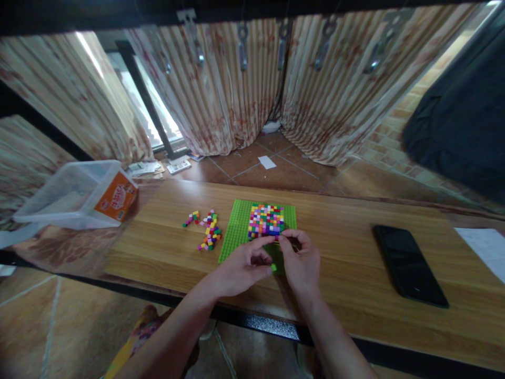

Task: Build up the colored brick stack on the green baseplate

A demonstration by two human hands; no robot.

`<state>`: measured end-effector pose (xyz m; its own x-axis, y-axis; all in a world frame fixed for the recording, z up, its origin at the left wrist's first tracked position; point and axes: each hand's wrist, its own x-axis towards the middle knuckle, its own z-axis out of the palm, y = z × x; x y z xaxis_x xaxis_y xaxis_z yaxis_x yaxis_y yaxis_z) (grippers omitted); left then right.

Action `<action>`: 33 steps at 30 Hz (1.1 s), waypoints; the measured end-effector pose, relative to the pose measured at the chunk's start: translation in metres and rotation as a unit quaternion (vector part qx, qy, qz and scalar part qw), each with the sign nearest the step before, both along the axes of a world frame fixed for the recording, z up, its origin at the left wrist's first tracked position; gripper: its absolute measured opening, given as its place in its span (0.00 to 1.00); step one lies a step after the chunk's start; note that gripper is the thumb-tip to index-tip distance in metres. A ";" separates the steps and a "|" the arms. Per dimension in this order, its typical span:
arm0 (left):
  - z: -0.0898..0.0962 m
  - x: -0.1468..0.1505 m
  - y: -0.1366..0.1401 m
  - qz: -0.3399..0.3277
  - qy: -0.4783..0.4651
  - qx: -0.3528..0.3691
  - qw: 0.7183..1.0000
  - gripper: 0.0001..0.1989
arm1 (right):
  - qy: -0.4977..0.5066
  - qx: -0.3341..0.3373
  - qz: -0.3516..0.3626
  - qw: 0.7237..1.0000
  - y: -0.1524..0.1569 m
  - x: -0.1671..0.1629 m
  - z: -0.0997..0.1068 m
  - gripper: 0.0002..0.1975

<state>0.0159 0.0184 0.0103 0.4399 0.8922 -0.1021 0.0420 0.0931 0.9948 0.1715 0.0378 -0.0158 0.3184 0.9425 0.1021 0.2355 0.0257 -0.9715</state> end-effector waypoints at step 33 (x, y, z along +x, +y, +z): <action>0.006 -0.007 0.007 0.190 -0.086 -0.001 0.978 0.15 | -0.120 0.124 0.155 0.973 -0.018 -0.005 0.022 0.11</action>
